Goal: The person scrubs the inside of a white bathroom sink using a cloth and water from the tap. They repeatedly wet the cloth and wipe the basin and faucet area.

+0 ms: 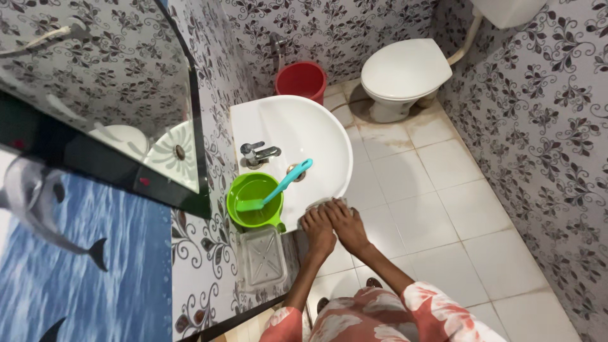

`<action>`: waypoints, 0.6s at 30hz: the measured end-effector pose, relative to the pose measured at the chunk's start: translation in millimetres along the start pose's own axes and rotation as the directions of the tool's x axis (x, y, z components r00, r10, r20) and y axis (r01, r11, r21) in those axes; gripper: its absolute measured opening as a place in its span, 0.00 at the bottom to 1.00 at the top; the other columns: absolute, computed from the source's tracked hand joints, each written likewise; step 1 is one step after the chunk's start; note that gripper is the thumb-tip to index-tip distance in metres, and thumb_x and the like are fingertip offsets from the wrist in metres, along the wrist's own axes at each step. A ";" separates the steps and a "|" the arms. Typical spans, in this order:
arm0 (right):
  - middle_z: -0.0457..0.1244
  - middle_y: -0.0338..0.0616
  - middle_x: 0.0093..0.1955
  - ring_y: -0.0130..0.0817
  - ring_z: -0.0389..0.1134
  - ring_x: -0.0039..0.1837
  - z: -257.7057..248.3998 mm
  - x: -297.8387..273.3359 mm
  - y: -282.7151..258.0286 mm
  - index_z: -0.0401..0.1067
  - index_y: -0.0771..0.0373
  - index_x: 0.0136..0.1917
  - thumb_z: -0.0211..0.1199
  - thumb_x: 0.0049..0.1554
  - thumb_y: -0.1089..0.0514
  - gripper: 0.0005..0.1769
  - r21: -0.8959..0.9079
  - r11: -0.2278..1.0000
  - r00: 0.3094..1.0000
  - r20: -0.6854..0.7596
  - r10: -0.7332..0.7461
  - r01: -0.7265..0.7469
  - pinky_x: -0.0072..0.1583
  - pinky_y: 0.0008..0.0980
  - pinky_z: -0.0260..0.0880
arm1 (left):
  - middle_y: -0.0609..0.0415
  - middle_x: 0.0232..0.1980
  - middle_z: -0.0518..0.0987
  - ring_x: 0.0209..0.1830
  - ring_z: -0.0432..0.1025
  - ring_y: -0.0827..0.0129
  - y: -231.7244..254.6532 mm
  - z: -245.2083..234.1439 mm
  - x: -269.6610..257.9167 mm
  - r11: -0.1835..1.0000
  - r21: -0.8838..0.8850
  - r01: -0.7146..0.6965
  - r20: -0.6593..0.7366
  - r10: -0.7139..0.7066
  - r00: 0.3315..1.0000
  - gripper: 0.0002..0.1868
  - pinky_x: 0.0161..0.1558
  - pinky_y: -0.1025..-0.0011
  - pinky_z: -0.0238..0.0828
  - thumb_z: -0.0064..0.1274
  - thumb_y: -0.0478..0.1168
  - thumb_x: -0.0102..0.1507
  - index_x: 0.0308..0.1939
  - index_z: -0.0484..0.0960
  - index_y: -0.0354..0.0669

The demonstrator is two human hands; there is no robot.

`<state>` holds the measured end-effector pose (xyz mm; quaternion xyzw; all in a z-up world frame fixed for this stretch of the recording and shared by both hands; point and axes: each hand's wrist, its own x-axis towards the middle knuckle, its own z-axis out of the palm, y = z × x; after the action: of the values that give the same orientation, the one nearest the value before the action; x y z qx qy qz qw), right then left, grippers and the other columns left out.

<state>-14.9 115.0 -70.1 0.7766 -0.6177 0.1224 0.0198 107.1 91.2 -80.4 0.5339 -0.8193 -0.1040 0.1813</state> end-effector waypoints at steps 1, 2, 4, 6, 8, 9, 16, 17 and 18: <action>0.53 0.41 0.78 0.40 0.50 0.79 -0.5 1.9 9.9 0.59 0.57 0.75 0.58 0.54 0.59 0.35 -0.017 1.000 1.000 -0.003 -0.001 0.001 0.65 0.53 0.64 | 0.30 0.63 0.63 0.63 0.57 0.40 2.0 10.8 6.8 1.000 0.007 -0.011 0.029 0.011 1.000 0.41 0.64 0.42 0.47 0.54 0.30 0.49 0.67 0.61 0.22; 0.53 0.41 0.78 0.39 0.50 0.80 -0.7 4.4 20.1 0.59 0.57 0.75 0.57 0.55 0.59 0.35 -0.036 0.999 1.000 -0.006 -0.001 0.001 0.65 0.53 0.64 | 0.30 0.64 0.62 0.65 0.56 0.39 3.9 22.3 14.1 1.000 0.012 -0.024 0.059 0.023 0.998 0.42 0.65 0.42 0.46 0.53 0.29 0.50 0.69 0.59 0.21; 0.51 0.42 0.80 0.40 0.48 0.81 -0.7 10.8 41.0 0.58 0.57 0.76 0.57 0.55 0.58 0.35 -0.055 0.998 1.000 0.007 -0.003 0.004 0.65 0.52 0.64 | 0.30 0.64 0.62 0.63 0.56 0.39 8.5 43.5 31.5 0.999 -0.039 -0.030 0.029 0.031 0.999 0.42 0.64 0.41 0.47 0.53 0.29 0.51 0.69 0.58 0.20; 0.50 0.43 0.81 0.41 0.46 0.82 1.4 18.6 61.5 0.57 0.58 0.76 0.57 0.55 0.58 0.36 -0.058 0.998 0.999 0.042 -0.010 0.012 0.66 0.51 0.64 | 0.31 0.63 0.63 0.62 0.58 0.41 16.7 60.7 46.5 0.999 -0.036 -0.011 -0.001 0.011 1.000 0.40 0.62 0.43 0.49 0.52 0.30 0.53 0.69 0.59 0.21; 0.50 0.42 0.81 0.40 0.44 0.83 6.9 27.6 79.0 0.57 0.57 0.76 0.57 0.55 0.57 0.36 -0.053 0.998 0.999 0.002 -0.033 0.033 0.68 0.51 0.63 | 0.33 0.63 0.63 0.61 0.60 0.44 26.6 73.2 59.3 0.999 0.019 0.035 -0.029 -0.034 0.999 0.36 0.61 0.46 0.53 0.50 0.30 0.57 0.69 0.60 0.24; 0.50 0.41 0.81 0.39 0.44 0.83 10.5 32.6 87.0 0.57 0.57 0.76 0.57 0.55 0.56 0.36 -0.050 0.998 0.999 -0.019 -0.044 0.043 0.69 0.51 0.63 | 0.34 0.63 0.63 0.60 0.60 0.44 30.5 77.4 66.7 0.998 0.018 0.058 -0.020 -0.058 0.998 0.36 0.59 0.46 0.54 0.50 0.31 0.57 0.69 0.60 0.24; 0.51 0.36 0.80 0.38 0.45 0.84 33.4 74.1 146.6 0.58 0.53 0.77 0.56 0.58 0.54 0.34 -0.090 0.991 0.995 0.008 -0.095 0.095 0.70 0.44 0.64 | 0.34 0.62 0.62 0.57 0.61 0.45 52.2 100.8 135.7 0.965 -0.076 0.250 0.132 -0.239 0.962 0.33 0.54 0.44 0.59 0.50 0.36 0.62 0.68 0.58 0.23; 0.51 0.35 0.80 0.38 0.45 0.83 35.1 81.6 153.7 0.58 0.52 0.77 0.56 0.58 0.54 0.34 -0.065 0.994 0.996 0.024 -0.084 0.085 0.70 0.43 0.64 | 0.34 0.61 0.62 0.57 0.61 0.45 54.2 103.6 145.0 0.953 -0.117 0.279 0.157 -0.259 0.953 0.32 0.54 0.44 0.59 0.50 0.37 0.64 0.67 0.57 0.23; 0.52 0.34 0.80 0.38 0.45 0.83 36.5 89.0 160.4 0.58 0.52 0.77 0.56 0.59 0.53 0.33 -0.041 0.996 0.996 0.039 -0.075 0.076 0.70 0.42 0.64 | 0.34 0.61 0.62 0.57 0.61 0.45 55.4 106.6 152.9 0.950 -0.124 0.285 0.163 -0.264 0.951 0.33 0.55 0.44 0.59 0.50 0.37 0.63 0.67 0.57 0.23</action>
<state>-145.1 -14.5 -105.7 0.8009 -0.5907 0.0939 0.0291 -38.5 -28.1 -129.1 0.6193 -0.7380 -0.2261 0.1439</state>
